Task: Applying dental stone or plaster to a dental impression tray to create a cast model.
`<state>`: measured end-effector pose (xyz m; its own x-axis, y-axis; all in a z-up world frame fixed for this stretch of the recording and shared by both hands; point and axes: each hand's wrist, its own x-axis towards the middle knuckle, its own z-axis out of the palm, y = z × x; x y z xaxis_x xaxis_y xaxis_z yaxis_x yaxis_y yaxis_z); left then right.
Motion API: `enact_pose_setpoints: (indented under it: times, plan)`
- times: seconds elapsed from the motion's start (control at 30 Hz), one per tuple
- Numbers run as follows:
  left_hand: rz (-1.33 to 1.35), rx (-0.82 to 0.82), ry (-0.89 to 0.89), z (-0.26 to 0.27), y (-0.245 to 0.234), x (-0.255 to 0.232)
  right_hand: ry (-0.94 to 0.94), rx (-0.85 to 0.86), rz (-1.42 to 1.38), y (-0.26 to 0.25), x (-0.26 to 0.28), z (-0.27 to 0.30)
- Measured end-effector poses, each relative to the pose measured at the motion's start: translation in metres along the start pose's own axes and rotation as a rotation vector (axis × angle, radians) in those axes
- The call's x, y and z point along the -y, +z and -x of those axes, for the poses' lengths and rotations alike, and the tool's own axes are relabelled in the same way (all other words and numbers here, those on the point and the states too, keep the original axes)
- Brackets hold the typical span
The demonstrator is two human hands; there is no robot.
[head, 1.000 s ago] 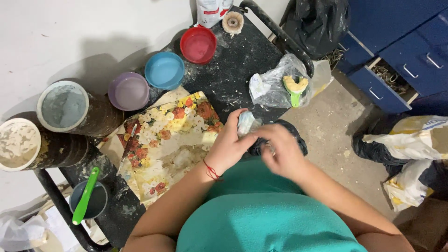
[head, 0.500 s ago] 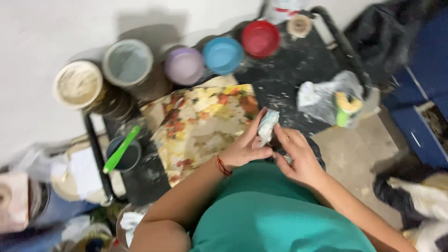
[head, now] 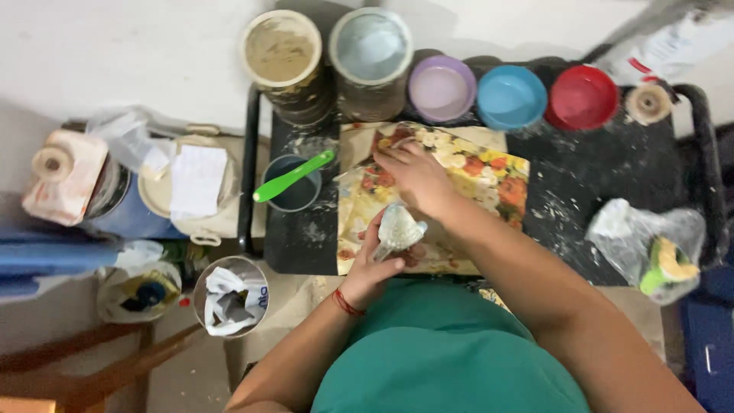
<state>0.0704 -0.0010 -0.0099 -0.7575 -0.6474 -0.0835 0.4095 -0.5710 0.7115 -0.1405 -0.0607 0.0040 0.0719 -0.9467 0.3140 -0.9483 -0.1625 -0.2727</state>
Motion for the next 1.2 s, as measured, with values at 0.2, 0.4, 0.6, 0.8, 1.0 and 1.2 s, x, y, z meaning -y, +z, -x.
enact_pose_setpoints:
  times: [0.2, 0.4, 0.6, 0.8, 1.0, 1.2]
  plan:
    - [0.221, -0.186, 0.011, 0.022, -0.019, -0.018, -0.17, -0.091, 0.316, 0.039, -0.01, -0.014]
    - [0.241, -0.1, 0.035, 0.009, 0.002, -0.052, 0.394, 0.149, -0.052, -0.037, -0.001, 0.028]
    - [-0.027, 0.031, 0.077, -0.02, 0.021, -0.029, 0.59, -0.209, -0.443, -0.128, -0.001, 0.122]
    - [-0.417, 0.208, 0.084, -0.048, 0.079, -0.02, 0.57, -0.708, -1.17, -0.189, 0.067, 0.178]
    - [-0.434, 0.276, -0.012, -0.056, 0.119, 0.0, 0.38, -0.836, -0.761, -0.193, 0.079, 0.229]
    - [-0.282, 0.308, -0.217, -0.046, 0.167, -0.01, 0.393, -0.913, -0.612, -0.213, 0.096, 0.231]
